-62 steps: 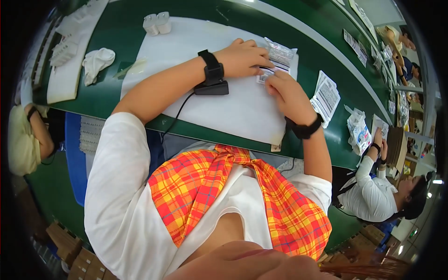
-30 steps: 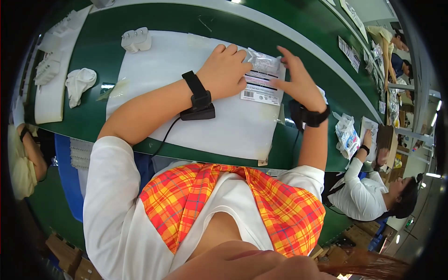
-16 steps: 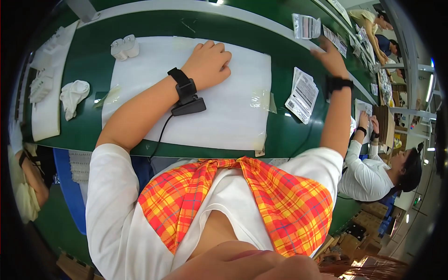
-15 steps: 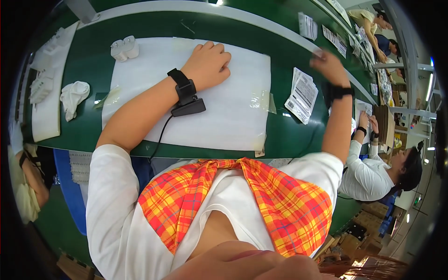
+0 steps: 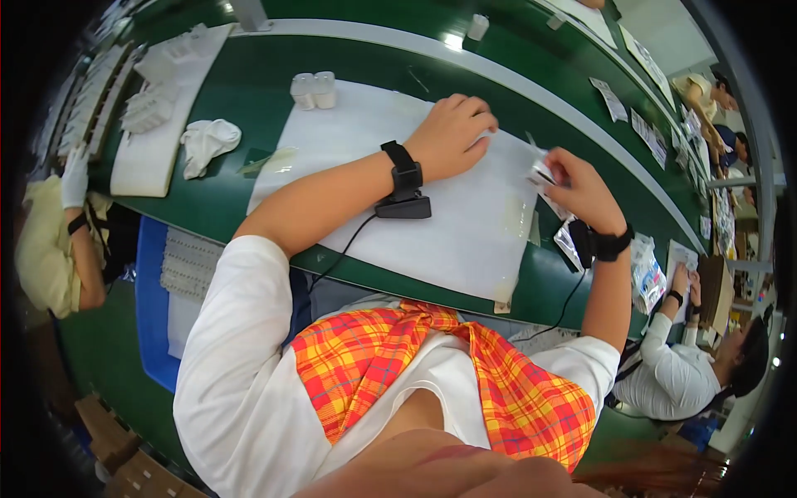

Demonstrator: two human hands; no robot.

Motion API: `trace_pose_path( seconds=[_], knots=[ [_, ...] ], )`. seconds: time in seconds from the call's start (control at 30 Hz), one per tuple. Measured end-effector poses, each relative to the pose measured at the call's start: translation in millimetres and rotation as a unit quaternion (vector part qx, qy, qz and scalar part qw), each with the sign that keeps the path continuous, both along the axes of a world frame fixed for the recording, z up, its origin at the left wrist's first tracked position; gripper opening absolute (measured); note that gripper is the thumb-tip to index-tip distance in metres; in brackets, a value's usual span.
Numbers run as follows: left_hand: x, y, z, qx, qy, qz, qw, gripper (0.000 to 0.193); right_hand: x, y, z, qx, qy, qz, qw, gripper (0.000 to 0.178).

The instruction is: The person packages power adapters by hand by sliding an adapter into a plastic bag, folding the top over, and pressing it flat. They then place the finished package onto a stack and repeat the process.

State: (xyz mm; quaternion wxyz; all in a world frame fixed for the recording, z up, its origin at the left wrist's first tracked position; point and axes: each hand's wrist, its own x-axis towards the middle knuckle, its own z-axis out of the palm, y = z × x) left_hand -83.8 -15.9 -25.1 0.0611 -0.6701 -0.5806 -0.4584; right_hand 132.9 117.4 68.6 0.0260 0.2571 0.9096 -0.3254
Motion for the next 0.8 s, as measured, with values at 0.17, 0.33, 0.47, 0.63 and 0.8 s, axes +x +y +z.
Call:
trace_pose_path(
  seconds=[0.17,0.33,0.47,0.63,0.8],
  knots=[
    [-10,0,20,0.065,-0.031,-0.073,0.995,0.030,-82,6,-41,-0.007,0.132,0.180,0.975,0.029],
    [-26,5,2,-0.277,-0.303,-0.115,0.905,0.030,-108,-13,-34,-0.081,-0.123,0.239,0.960,0.032],
    [-40,12,-4,-0.300,-0.206,-0.140,0.921,0.029,-106,-17,-45,-0.070,-0.105,0.183,0.975,0.030],
    [-43,19,-3,-0.306,-0.061,-0.157,0.937,0.031,-96,-17,-59,-0.111,0.005,0.148,0.983,0.024],
    [-49,17,-6,-0.308,0.038,-0.192,0.931,0.042,-64,-48,-59,-0.018,0.019,0.226,0.974,0.028]
  ],
)
